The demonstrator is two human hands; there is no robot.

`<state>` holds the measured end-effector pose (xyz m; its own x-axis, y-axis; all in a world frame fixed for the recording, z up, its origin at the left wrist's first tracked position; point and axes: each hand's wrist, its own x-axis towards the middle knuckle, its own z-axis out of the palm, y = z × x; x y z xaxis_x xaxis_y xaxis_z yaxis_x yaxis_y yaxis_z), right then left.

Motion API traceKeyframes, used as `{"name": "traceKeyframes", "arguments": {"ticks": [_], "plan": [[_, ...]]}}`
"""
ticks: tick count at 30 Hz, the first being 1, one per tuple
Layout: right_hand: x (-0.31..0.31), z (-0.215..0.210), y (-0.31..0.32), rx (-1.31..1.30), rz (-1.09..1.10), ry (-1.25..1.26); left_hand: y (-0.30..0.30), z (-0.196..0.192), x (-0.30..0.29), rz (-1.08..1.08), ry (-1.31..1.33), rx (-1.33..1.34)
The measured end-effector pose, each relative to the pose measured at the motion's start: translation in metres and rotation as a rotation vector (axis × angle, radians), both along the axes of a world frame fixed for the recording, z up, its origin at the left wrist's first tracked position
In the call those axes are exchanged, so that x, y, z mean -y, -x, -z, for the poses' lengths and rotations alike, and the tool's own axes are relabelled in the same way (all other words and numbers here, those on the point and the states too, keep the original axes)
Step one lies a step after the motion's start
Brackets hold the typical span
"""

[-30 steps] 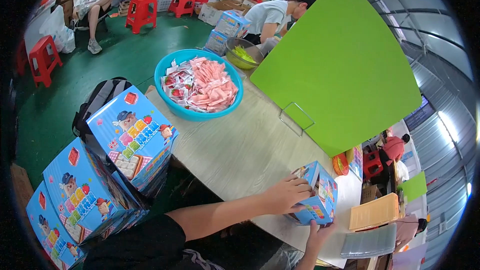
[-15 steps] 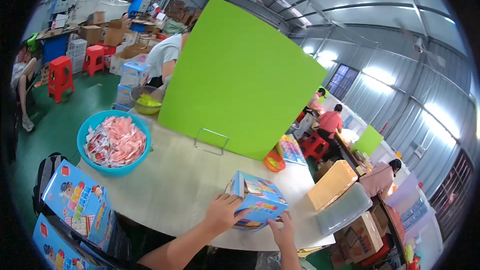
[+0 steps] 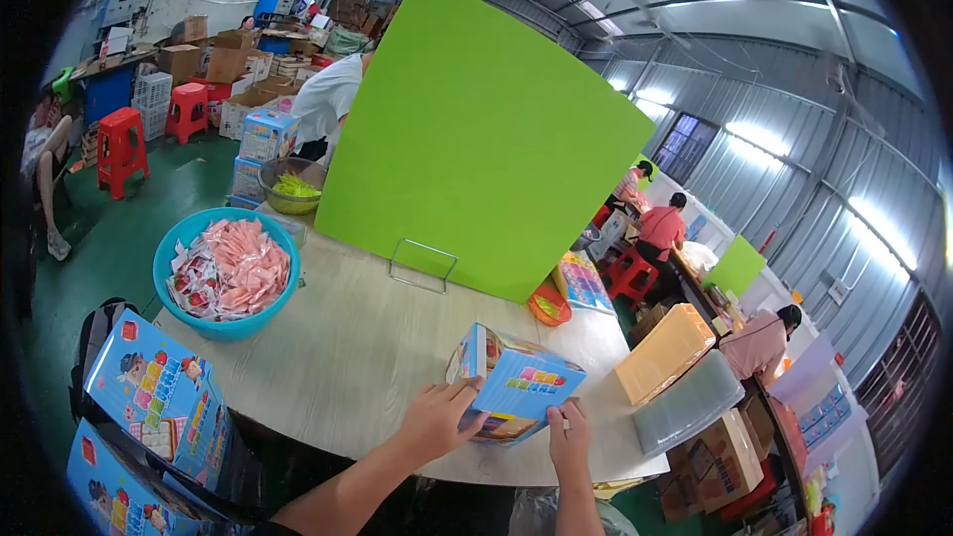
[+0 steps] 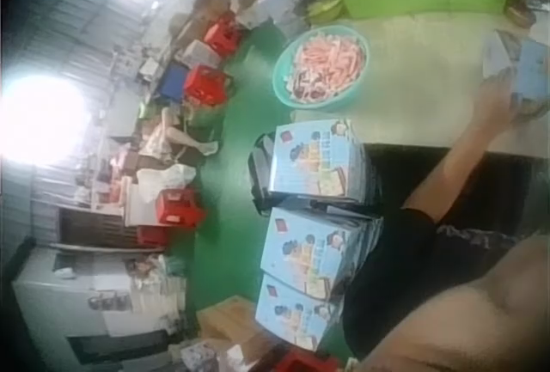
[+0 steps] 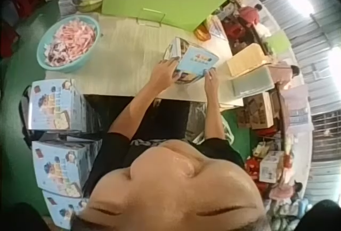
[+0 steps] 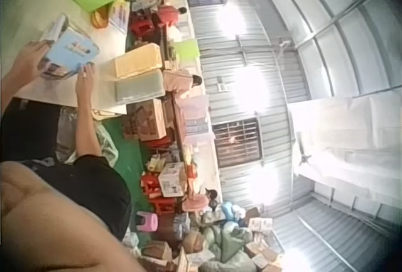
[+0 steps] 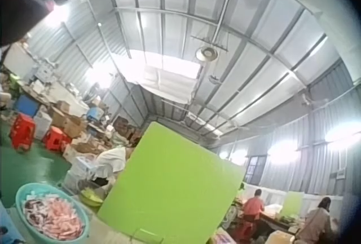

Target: Assembling cardboard product boxes and filling them with small pre-packaged items.

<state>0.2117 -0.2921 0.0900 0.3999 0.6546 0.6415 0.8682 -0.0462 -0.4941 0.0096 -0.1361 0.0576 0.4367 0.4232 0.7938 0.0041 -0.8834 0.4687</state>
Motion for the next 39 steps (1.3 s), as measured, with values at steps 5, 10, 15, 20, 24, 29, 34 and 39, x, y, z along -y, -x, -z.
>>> {"name": "traceKeyframes", "arguments": {"ticks": [5, 10, 15, 20, 24, 29, 34, 39], "plan": [[0.003, 0.003, 0.003, -0.014, 0.009, -0.015, -0.001, -0.005, 0.000, 0.019, 0.020, 0.040], [0.002, 0.004, 0.001, 0.017, 0.024, -0.018, -0.007, -0.005, 0.002, -0.021, 0.035, 0.048], [0.006, 0.003, 0.001, -0.023, -0.056, -0.002, -0.010, -0.004, 0.005, -0.037, 0.048, 0.062], [0.009, 0.004, -0.012, -0.096, -0.055, 0.079, -0.014, 0.000, 0.001, 0.011, 0.098, 0.061], [0.009, 0.000, -0.006, -0.152, -0.048, 0.074, -0.010, -0.006, -0.002, 0.056, 0.137, 0.054], [0.008, -0.001, -0.007, -0.155, -0.067, 0.086, -0.006, -0.009, -0.002, 0.113, 0.171, 0.036], [0.006, 0.004, -0.012, -0.140, -0.089, 0.074, -0.004, -0.008, 0.004, 0.104, 0.210, 0.075], [0.003, 0.006, -0.014, -0.161, -0.124, 0.116, -0.006, -0.001, -0.001, 0.121, 0.210, 0.083]]}}
